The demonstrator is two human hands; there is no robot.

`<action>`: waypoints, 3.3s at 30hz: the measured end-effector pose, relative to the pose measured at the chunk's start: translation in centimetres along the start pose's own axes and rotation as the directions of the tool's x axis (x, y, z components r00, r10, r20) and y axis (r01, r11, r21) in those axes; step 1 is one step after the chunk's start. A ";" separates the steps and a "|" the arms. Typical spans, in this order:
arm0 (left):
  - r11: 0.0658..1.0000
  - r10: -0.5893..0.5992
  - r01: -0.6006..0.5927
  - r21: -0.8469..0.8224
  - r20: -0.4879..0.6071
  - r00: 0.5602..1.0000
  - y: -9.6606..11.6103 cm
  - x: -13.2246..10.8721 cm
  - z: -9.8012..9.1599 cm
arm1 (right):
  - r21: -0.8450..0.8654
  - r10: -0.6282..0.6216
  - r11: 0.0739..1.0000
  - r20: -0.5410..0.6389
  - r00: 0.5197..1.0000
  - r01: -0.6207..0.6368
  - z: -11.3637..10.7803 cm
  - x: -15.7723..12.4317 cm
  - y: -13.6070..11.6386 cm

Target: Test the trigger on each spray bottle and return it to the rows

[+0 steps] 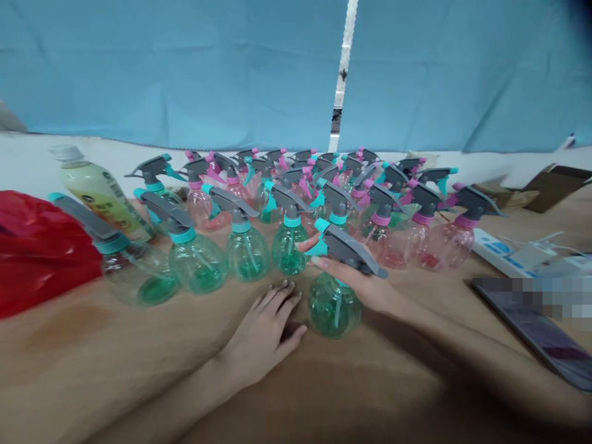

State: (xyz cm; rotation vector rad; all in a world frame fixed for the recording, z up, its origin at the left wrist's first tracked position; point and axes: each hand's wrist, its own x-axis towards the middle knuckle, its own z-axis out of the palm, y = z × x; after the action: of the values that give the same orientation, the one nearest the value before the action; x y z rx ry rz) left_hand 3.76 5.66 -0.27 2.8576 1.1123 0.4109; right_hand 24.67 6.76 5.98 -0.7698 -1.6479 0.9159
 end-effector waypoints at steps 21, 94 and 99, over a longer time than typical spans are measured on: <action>1.000 -0.008 0.008 -0.002 -0.007 1.000 0.0 0.0 0.1 | 0.068 0.045 0.996 0.056 0.997 -0.049 0.0 0.1 0.3; 1.000 -0.004 0.004 0.011 -0.032 0.999 -0.1 0.1 0.4 | -0.028 0.057 0.998 0.003 0.998 -0.057 -0.2 -0.3 0.5; 1.000 -0.003 0.003 0.007 -0.027 1.000 -0.1 0.1 0.2 | 0.001 0.044 0.999 0.007 0.999 -0.044 -0.1 -0.1 0.1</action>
State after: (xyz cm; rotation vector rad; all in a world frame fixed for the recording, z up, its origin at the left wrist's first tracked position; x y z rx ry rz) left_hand 3.82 5.77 -0.47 2.8647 1.1239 0.4473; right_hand 24.80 6.70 5.87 -0.8061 -1.6419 0.9508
